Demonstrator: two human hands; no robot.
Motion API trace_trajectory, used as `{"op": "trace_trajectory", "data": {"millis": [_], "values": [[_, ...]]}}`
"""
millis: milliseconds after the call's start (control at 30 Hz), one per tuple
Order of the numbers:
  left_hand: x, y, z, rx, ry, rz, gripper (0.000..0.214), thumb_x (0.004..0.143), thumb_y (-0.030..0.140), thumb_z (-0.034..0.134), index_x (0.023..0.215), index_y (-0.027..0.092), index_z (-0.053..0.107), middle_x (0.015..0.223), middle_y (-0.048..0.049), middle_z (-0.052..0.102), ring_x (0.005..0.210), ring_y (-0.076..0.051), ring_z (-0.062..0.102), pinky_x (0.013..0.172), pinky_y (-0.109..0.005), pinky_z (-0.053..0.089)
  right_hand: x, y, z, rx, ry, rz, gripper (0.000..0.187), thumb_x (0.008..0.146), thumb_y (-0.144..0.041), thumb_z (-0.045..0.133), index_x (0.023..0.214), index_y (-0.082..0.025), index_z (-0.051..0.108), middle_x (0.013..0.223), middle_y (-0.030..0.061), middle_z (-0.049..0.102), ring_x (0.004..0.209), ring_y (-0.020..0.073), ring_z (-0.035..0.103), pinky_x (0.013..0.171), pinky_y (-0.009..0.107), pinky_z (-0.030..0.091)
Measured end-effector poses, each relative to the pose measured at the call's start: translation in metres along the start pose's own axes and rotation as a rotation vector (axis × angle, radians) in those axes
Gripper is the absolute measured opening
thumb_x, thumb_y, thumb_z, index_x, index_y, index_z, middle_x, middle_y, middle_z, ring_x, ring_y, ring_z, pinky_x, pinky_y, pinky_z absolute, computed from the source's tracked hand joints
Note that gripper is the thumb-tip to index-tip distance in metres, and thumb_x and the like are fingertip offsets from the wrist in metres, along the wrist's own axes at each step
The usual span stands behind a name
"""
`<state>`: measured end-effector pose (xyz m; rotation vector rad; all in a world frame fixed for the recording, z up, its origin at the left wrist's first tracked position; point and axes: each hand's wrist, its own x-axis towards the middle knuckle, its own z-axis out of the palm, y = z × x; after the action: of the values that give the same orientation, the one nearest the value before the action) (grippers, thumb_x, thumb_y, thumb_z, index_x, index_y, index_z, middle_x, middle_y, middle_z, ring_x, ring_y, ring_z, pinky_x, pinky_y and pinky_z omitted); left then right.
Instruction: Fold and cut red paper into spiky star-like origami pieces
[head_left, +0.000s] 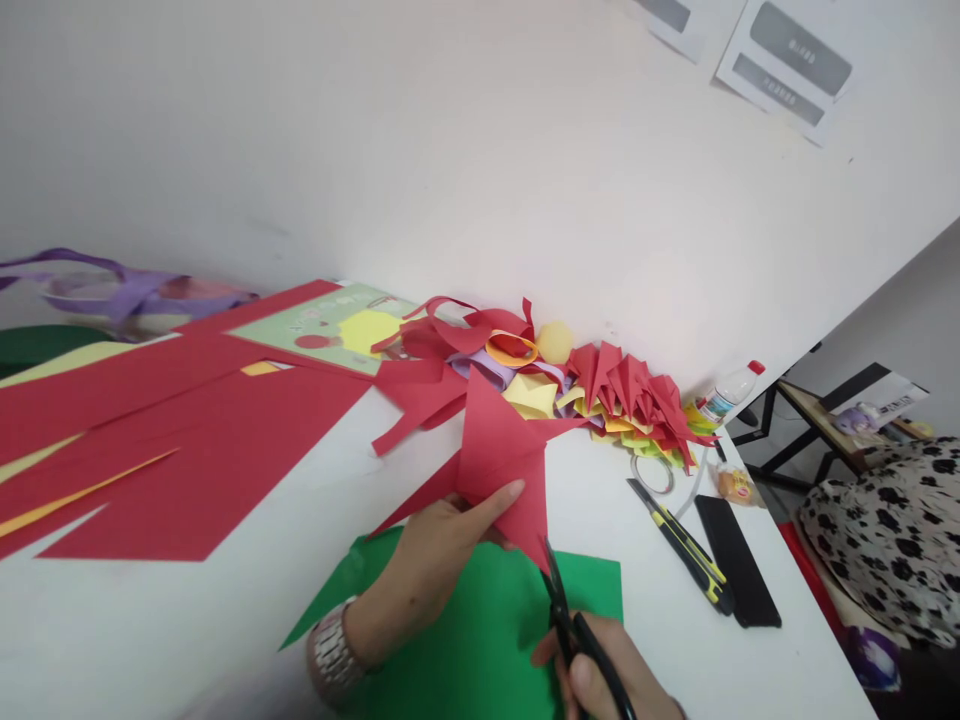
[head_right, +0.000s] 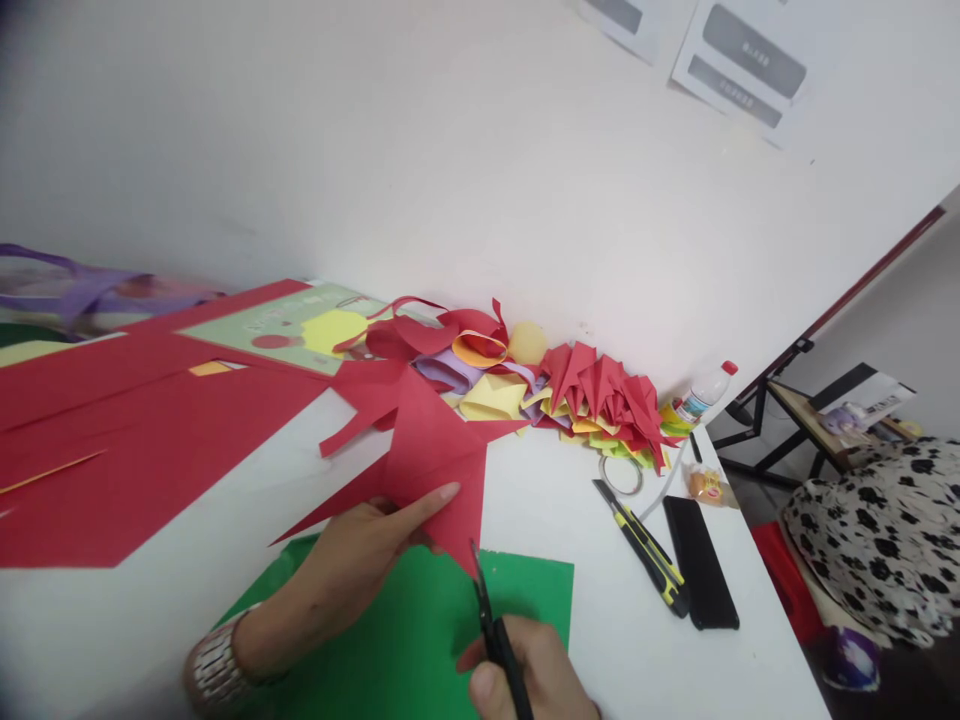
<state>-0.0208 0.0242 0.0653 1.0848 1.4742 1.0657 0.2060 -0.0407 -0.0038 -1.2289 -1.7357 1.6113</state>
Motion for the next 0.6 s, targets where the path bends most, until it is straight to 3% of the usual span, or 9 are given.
{"op": "trace_trajectory", "data": {"millis": [200, 400, 600], "values": [[0.002, -0.006, -0.002, 0.035, 0.034, 0.012, 0.030, 0.065, 0.050, 0.064, 0.054, 0.022, 0.068, 0.040, 0.0032, 0.046, 0.047, -0.021, 0.051, 0.050, -0.030, 0.041, -0.005, -0.016, 0.008, 0.005, 0.095, -0.002, 0.073, 0.080, -0.076, 0.048, 0.111, -0.010, 0.058, 0.072, 0.0015, 0.050, 0.059, 0.0133, 0.052, 0.054, 0.026, 0.046], [0.010, -0.016, 0.006, 0.062, 0.065, -0.002, 0.037, 0.066, 0.055, 0.063, 0.052, 0.021, 0.066, 0.039, 0.0034, 0.044, 0.047, -0.021, 0.051, 0.049, -0.031, 0.041, -0.002, -0.024, 0.008, -0.038, 0.041, -0.022, 0.075, 0.079, -0.079, 0.044, 0.104, -0.011, 0.061, 0.069, 0.0006, 0.048, 0.056, 0.0126, 0.051, 0.051, 0.025, 0.043], [0.005, -0.010, 0.001, 0.067, 0.051, 0.031, 0.032, 0.064, 0.053, 0.064, 0.053, 0.023, 0.066, 0.039, 0.0040, 0.044, 0.048, -0.021, 0.052, 0.051, -0.030, 0.042, -0.007, -0.029, 0.010, -0.053, 0.111, 0.026, 0.075, 0.077, -0.080, 0.047, 0.105, -0.011, 0.062, 0.071, 0.0023, 0.051, 0.058, 0.0134, 0.053, 0.051, 0.024, 0.041]]}}
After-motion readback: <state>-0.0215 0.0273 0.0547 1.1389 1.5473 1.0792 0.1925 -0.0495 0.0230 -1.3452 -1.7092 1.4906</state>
